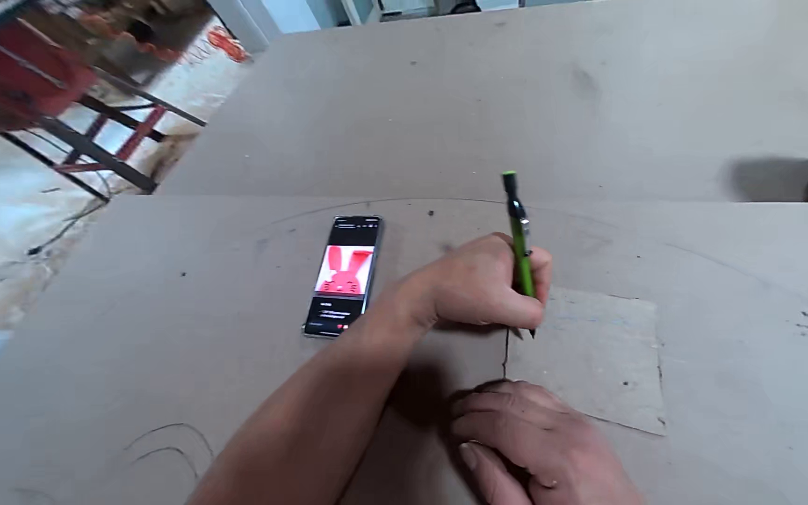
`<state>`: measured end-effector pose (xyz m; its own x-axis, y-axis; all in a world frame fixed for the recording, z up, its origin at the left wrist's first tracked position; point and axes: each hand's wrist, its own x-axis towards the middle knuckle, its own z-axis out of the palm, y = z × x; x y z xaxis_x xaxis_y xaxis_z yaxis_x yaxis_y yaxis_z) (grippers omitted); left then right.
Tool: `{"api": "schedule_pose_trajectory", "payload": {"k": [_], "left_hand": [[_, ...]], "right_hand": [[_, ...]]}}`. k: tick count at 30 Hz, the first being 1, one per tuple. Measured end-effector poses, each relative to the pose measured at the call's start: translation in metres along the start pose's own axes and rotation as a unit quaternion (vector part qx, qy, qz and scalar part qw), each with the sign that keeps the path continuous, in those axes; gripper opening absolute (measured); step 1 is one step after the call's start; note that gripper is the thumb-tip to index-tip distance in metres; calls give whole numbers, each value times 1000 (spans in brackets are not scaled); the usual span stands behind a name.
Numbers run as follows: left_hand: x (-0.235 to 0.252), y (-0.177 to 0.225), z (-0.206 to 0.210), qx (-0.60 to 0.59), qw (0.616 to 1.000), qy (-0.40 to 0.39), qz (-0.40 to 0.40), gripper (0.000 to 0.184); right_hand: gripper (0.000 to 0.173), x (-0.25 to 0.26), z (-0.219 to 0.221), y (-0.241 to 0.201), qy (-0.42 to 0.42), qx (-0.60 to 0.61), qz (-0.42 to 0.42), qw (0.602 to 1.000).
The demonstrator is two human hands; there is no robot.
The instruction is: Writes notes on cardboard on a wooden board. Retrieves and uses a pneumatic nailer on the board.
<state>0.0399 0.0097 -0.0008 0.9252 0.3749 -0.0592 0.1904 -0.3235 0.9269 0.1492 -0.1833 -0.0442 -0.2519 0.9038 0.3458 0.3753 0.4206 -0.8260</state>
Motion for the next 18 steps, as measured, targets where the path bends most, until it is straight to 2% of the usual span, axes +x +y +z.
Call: {"api": "schedule_pose_trajectory", "payload": {"k": [4, 9, 12, 18], "left_hand": [[2, 1, 2, 2, 999, -37, -12, 2], [4, -1, 13, 7, 999, 30, 15, 4], [2, -3, 10, -1, 999, 29, 27, 4], [2, -9, 11, 64, 996, 62, 5, 4]], "right_hand": [[22, 0, -1, 1, -4, -10, 0, 1000], [21, 0, 0, 2, 17, -30, 7, 999], [21, 1, 2, 2, 29, -37, 5, 999], [21, 2, -4, -3, 15, 5, 41, 999]]}}
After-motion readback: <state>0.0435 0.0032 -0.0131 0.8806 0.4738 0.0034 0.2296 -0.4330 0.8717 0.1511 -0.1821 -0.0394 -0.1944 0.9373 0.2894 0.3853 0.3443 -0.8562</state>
